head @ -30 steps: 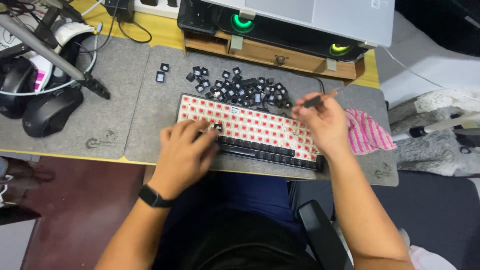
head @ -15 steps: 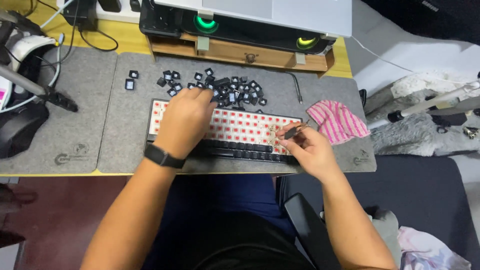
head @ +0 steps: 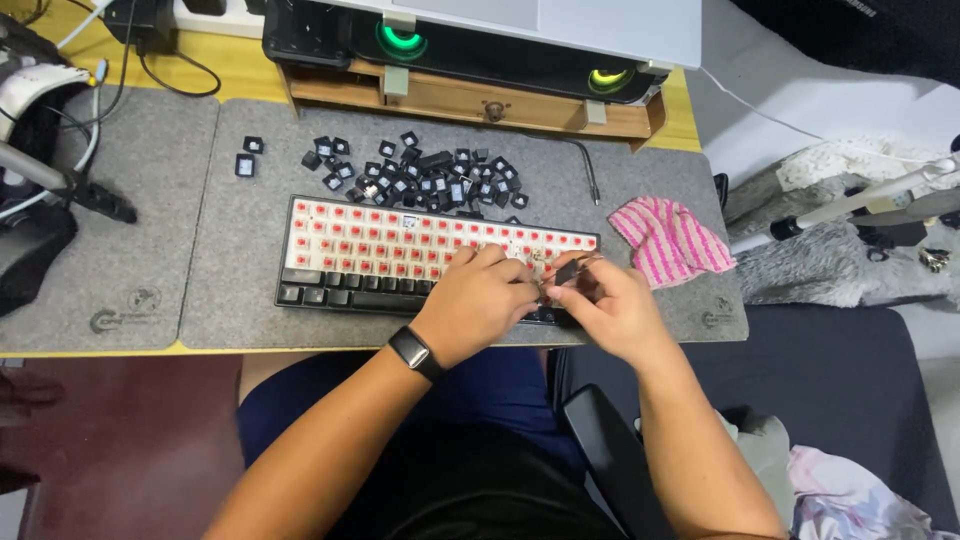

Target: The person installs black keycaps onto a mechanical keyboard base with red switches using a keycap puller. They pick up keycaps from a pile on the desk and press them into place one by one across the keyboard.

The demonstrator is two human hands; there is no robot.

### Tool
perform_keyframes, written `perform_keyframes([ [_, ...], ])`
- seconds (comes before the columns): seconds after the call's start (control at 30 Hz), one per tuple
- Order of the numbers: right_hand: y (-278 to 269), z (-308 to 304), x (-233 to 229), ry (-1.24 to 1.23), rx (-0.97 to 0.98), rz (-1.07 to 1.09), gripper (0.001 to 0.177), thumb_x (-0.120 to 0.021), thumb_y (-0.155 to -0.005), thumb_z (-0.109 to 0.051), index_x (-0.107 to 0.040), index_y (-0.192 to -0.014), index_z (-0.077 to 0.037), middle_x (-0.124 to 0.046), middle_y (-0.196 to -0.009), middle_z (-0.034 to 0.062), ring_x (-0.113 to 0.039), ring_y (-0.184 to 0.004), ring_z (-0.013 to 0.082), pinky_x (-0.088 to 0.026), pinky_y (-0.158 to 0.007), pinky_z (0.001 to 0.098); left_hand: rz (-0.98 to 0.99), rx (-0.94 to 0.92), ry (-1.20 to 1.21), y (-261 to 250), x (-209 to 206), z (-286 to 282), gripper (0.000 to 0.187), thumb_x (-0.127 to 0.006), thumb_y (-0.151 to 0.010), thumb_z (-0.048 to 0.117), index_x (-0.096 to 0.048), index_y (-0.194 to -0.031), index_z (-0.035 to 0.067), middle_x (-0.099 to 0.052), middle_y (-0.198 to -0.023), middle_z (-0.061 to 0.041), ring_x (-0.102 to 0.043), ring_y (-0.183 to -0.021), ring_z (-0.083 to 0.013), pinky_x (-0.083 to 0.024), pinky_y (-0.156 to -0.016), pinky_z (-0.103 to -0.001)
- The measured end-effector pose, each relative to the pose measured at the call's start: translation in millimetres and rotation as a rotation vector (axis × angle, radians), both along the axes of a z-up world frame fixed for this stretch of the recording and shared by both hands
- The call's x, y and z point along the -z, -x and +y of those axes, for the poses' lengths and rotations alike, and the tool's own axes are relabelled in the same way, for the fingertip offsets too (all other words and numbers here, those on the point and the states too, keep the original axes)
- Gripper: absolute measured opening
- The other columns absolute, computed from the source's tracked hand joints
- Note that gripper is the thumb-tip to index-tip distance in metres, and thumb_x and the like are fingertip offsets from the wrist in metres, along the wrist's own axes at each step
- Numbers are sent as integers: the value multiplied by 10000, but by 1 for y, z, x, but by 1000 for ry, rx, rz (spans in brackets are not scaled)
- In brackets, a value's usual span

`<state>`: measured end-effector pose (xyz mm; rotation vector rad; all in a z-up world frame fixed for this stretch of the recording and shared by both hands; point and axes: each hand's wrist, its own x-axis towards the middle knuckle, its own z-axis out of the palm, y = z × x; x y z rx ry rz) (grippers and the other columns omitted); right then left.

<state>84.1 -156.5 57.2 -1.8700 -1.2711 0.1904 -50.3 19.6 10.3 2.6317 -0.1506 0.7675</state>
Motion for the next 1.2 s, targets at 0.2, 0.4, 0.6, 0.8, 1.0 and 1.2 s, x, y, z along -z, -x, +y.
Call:
perform_keyframes([
  [0.2,-3,6,-10,103,-33,-109,248,-757,-879,-92,-711,-1120,-62,-775,-812,151,-757,-751,356,-604,-677,446,11,-10,25,-4,6,0,158,-636,-962,253,-754,-868,206,-675,-934,11,-537,-929,-176,-383,-782,-349],
  [0.4,6,8,-19,111,-48,-98,193,-764,-882,-122,-696,-1060,-90,-772,-793,138,-760,-757,351,-600,-660,432,115,31,89,2,-6,4,134,-669,-909,276,-759,-910,177,-698,-939,-20,-560,-948,-201,-395,-814,-359],
  [0.6,0,8,5,48,-52,-94,176,-739,-916,-138,-698,-1077,-79,-775,-896,114,-752,-784,317,-589,-685,392,212,75,127,4,-14,8,220,-685,-900,247,-764,-1061,120,-734,-1030,-83,-602,-997,-239,-420,-870,-385],
  [0.8,-2,3,-2,22,-127,-99,109,-725,-930,-88,-663,-977,-12,-764,-985,159,-743,-834,375,-576,-698,432,228,74,168,9,-22,9,291,-703,-901,241,-739,-1141,81,-736,-1059,-118,-631,-1012,-266,-453,-898,-402],
  [1.0,-3,-5,22,44,-47,-157,203,-672,-986,-215,-656,-1089,-41,-759,-968,119,-741,-881,365,-585,-761,431,119,41,129,5,-9,6,202,-713,-904,277,-774,-1045,145,-705,-982,-61,-615,-955,-244,-445,-858,-396],
  [1.2,0,0,29,80,26,-221,242,-645,-999,-281,-648,-1057,-46,-755,-927,161,-711,-875,444,-571,-725,519,-27,-59,38,1,0,-4,161,-601,-992,305,-746,-964,240,-650,-976,30,-552,-928,-177,-382,-803,-368],
])
